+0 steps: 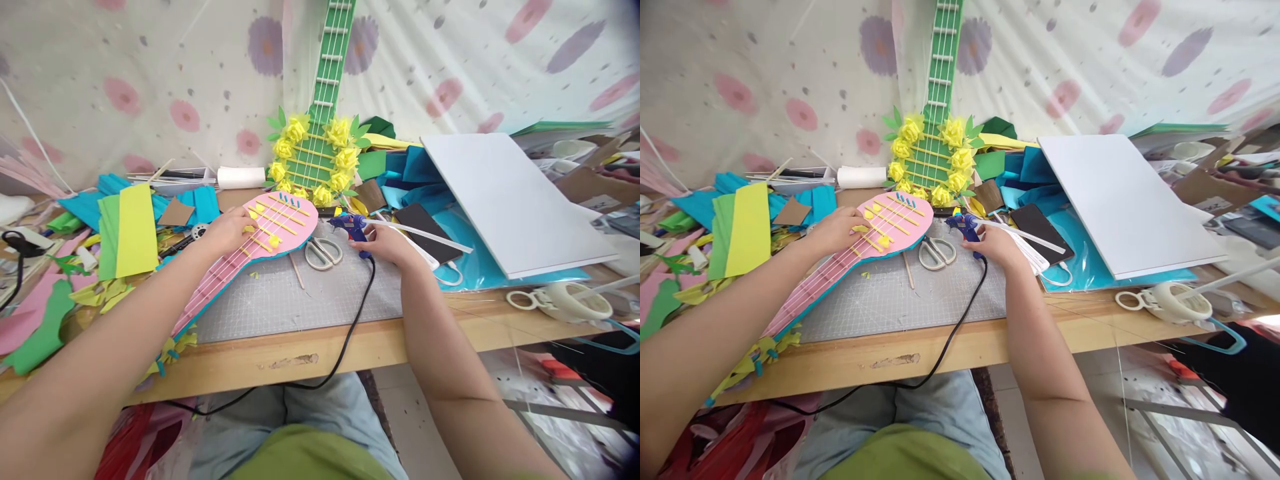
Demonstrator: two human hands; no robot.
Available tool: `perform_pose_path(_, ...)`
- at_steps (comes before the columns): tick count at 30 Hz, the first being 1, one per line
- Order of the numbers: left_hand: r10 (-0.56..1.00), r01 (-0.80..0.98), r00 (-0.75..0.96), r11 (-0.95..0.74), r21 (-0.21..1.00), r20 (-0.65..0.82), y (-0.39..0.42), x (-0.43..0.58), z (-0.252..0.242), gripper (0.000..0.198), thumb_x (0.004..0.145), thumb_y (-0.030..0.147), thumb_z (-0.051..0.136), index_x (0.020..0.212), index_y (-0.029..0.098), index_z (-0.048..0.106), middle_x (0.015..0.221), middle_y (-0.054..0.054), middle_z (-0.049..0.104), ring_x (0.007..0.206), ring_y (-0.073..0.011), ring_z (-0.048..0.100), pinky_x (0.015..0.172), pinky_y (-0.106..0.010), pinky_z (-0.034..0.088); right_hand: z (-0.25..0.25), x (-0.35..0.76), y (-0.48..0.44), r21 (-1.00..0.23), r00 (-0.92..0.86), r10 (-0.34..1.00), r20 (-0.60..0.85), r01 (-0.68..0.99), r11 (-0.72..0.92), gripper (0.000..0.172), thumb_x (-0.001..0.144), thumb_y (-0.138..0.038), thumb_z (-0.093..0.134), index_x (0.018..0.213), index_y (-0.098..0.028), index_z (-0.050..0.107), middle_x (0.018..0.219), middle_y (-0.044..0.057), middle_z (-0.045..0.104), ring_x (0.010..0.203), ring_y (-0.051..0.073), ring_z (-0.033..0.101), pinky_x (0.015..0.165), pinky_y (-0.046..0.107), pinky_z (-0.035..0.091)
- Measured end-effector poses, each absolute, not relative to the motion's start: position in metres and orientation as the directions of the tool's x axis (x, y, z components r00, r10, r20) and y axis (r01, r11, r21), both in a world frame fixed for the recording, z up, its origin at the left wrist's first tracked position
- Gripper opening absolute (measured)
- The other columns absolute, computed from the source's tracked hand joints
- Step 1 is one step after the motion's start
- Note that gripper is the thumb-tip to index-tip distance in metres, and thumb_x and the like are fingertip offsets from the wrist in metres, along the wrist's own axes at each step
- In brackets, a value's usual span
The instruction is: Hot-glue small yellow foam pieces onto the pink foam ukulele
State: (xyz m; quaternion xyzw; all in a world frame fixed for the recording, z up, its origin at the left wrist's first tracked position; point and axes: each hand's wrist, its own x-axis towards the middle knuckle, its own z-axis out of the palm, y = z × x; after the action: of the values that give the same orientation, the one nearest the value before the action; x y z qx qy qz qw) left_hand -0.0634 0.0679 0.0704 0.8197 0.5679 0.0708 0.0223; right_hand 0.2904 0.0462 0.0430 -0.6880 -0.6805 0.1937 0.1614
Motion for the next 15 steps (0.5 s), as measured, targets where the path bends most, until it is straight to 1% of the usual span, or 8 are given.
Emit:
perform_pose_path(3, 0.934, 0.934, 0.345, -0.351, 0.066, 0.088, 0.071, -0.066, 0.065, 0.031, 0.078, 0.031, 0.046, 0.093, 0.023, 0.072, 0.104, -0.01, 0.059, 0.106, -0.0274, 0.052, 0.095, -0.037, 0.04, 0.037, 0.278, 0.049, -0.454, 0.009, 0.999, 0.031, 0.891, 0.006, 0.043, 0.071, -0.05, 0.066, 0.096, -0.016, 0.06, 0.094, 0.012, 0.066, 0.086, 0.026, 0.061, 0.072, 0.035, 0.044)
perform_pose_path(6, 0.93, 0.933, 0.36, -0.361, 0.0, 0.079, 0.072, -0.068, 0.063, 0.034, 0.079, 0.031, 0.046, 0.1, 0.021, 0.07, 0.105, -0.011, 0.058, 0.105, -0.0272, 0.054, 0.092, -0.036, 0.041, 0.028, 0.271, 0.054, -0.424, 0.035, 0.995, 0.097, 0.906, 0.009, 0.046, 0.075, -0.049, 0.063, 0.101, -0.012, 0.06, 0.109, 0.02, 0.062, 0.104, 0.031, 0.058, 0.085, 0.039, 0.044)
perform_pose_path(8, 0.93, 0.932, 0.364, -0.363, -0.017, 0.062, 0.071, -0.068, 0.063, 0.033, 0.081, 0.031, 0.044, 0.102, 0.021, 0.068, 0.107, -0.011, 0.06, 0.103, -0.0264, 0.055, 0.09, -0.035, 0.042, 0.022, 0.269, 0.057, -0.445, 0.052, 0.994, 0.095, 0.896, -0.005, 0.046, 0.076, -0.049, 0.063, 0.103, -0.012, 0.06, 0.111, 0.02, 0.062, 0.106, 0.032, 0.057, 0.087, 0.04, 0.044)
perform_pose_path(12, 0.941, 0.942, 0.336, -0.335, -0.02, 0.051, 0.069, -0.067, 0.066, 0.032, 0.082, 0.031, 0.044, 0.103, 0.021, 0.066, 0.108, -0.01, 0.063, 0.102, -0.0263, 0.057, 0.083, -0.033, 0.043, 0.017, 0.267, 0.06, -0.514, 0.093, 0.993, 0.074, 0.857, -0.042, 0.046, 0.076, -0.049, 0.062, 0.105, -0.013, 0.061, 0.107, 0.019, 0.065, 0.102, 0.031, 0.06, 0.083, 0.039, 0.046)
perform_pose_path(15, 0.955, 0.957, 0.291, -0.29, -0.025, 0.063, 0.068, -0.066, 0.068, 0.032, 0.082, 0.035, 0.046, 0.101, 0.019, 0.065, 0.105, -0.011, 0.065, 0.1, -0.0271, 0.059, 0.078, -0.033, 0.043, 0.015, 0.267, 0.061, -0.523, 0.118, 0.99, 0.07, 0.85, -0.065, 0.049, 0.079, -0.05, 0.059, 0.108, -0.01, 0.061, 0.109, 0.02, 0.065, 0.102, 0.032, 0.061, 0.083, 0.039, 0.046)
